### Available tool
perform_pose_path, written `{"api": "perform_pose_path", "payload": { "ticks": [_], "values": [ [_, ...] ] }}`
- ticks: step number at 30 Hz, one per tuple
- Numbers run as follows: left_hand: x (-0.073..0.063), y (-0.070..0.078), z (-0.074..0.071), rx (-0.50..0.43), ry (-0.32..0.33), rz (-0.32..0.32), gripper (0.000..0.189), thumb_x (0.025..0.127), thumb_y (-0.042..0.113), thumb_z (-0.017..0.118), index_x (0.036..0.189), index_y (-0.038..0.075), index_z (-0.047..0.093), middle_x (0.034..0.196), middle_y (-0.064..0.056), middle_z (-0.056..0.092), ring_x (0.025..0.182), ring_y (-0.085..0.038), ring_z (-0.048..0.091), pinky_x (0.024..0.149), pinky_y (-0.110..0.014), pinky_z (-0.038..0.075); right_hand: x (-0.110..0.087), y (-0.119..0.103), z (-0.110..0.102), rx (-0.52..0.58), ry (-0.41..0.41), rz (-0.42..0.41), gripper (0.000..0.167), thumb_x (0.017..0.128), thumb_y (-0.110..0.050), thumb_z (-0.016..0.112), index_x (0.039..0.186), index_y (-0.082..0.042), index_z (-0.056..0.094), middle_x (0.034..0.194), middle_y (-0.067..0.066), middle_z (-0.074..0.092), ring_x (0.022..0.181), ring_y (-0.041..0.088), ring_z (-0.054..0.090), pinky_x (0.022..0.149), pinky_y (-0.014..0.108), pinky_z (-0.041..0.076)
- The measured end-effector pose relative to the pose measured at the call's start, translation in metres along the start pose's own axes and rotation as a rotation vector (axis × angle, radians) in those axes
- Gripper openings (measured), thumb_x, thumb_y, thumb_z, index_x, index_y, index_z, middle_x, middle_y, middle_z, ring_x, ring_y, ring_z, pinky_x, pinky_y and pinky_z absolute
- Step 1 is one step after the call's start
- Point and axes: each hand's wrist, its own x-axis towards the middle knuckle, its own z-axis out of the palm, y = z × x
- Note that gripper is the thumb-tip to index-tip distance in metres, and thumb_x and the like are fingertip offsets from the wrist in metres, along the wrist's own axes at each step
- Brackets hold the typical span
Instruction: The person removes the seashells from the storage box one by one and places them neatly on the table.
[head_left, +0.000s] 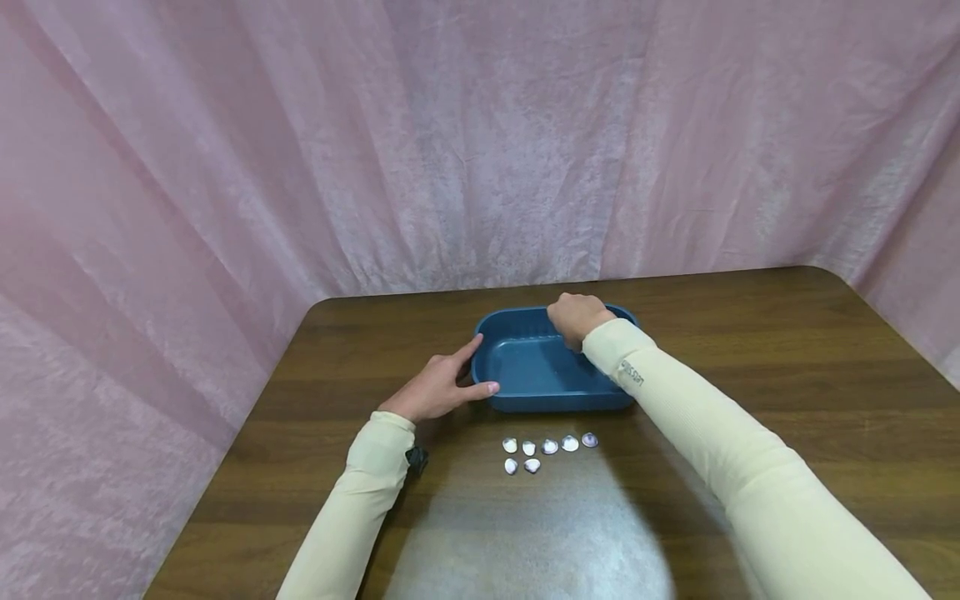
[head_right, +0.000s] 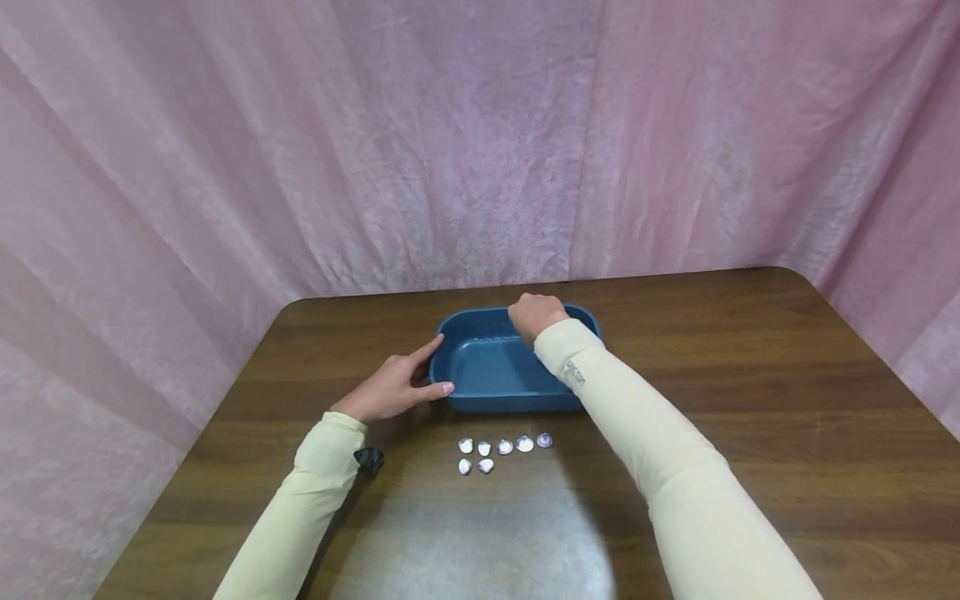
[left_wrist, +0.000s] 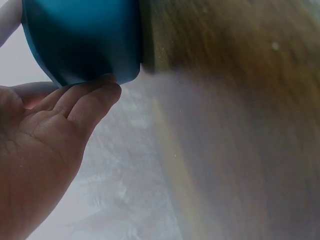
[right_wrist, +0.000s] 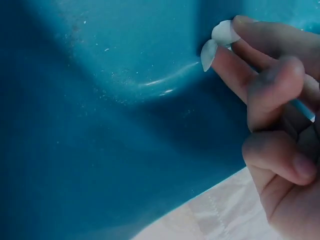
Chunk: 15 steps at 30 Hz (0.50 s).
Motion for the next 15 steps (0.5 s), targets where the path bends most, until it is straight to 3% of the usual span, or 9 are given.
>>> {"api": "perform_pose_path", "payload": {
  "ticks": [9,15],
  "values": [
    [0.0003,0.0002,0.0009,0.003,-0.005,-0.011,0.097,0.090,0.060,0.066,0.163,0.019,0.017,0.163,-0.012,0.033,0.150,-0.029,0.037,0.119,-0.049,0.038,-0.0020,0.0026,0.0013,0.137,-0.042,-0.055,0.026,0.086,0.004,0.069,0.068,-0.014,0.065,0.070,0.002,0.063,0.062,0.016,0.054,0.048,0.027,0.043],
    [0.0006,0.0003,-0.0006,-0.002,-0.003,-0.010,0.097,0.090,0.061,0.066,0.163,0.020,0.017,0.164,-0.012,0.033,0.150,-0.029,0.036,0.119,-0.049,0.038,-0.0038,0.0024,-0.0047,0.143,-0.057,-0.092,0.025,0.083,0.008,0.068,0.072,-0.013,0.067,0.076,0.002,0.065,0.066,0.017,0.056,0.050,0.026,0.043]
  ]
}}
